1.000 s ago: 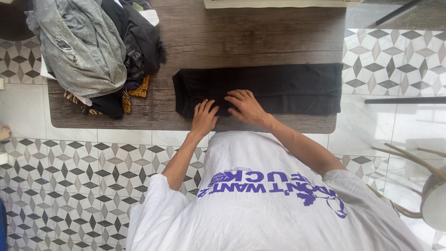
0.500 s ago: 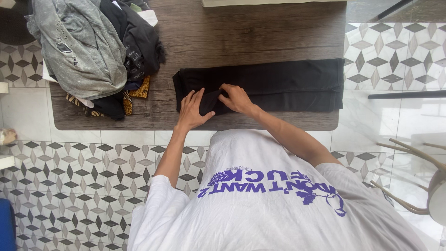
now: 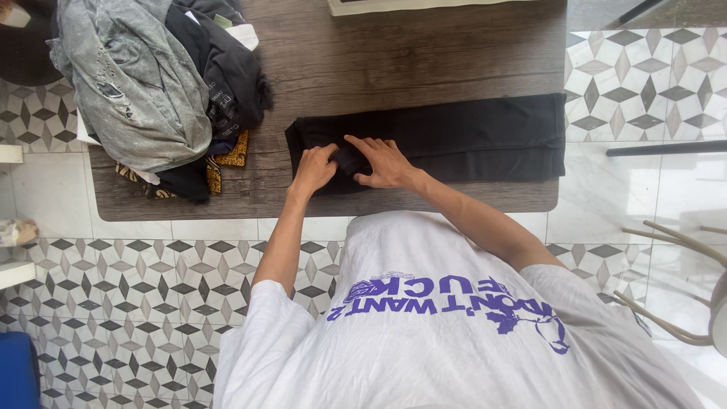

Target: The person picks up a black polo shirt from a pile, spreads it flat on a wooden surface, folds the sides and sleeves inward, and then folds the bottom up before placing the folded shirt into a cabinet.

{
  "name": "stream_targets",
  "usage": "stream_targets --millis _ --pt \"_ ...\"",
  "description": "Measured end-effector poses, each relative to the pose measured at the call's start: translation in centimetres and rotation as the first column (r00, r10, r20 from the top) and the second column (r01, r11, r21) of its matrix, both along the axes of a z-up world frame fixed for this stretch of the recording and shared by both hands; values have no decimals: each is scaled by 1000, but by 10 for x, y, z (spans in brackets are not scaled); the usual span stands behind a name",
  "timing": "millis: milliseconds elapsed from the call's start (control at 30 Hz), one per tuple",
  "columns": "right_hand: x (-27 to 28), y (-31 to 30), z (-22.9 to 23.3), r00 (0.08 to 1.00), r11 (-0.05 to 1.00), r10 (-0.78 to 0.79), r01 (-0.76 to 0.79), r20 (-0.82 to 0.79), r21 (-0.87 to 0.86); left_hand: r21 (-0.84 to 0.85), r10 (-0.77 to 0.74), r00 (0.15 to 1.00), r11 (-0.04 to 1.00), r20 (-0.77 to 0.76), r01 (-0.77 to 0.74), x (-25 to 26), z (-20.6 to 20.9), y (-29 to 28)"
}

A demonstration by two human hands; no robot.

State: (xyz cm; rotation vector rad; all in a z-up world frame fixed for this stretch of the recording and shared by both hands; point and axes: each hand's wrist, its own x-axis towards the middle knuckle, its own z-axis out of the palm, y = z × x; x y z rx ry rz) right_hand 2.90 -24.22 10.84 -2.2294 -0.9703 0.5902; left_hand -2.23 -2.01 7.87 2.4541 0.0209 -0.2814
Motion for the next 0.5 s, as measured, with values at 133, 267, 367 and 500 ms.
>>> stream_targets --millis 133,267,367,500 --pt "-1 11 -6 991 992 -128 128 29 -2 -11 -1 993 1000 -118 0 16 12 -2" --pt "2 10 -29 983 982 -183 183 -3 44 11 29 960 1000 -279 -27 21 35 2" --pt "11 7 -32 977 976 -183 194 -111 99 101 -112 989 987 -99 122 18 40 18" --pt "20 4 -16 936 976 -191 214 -296 49 258 -47 982 962 -184 94 12 12 45"
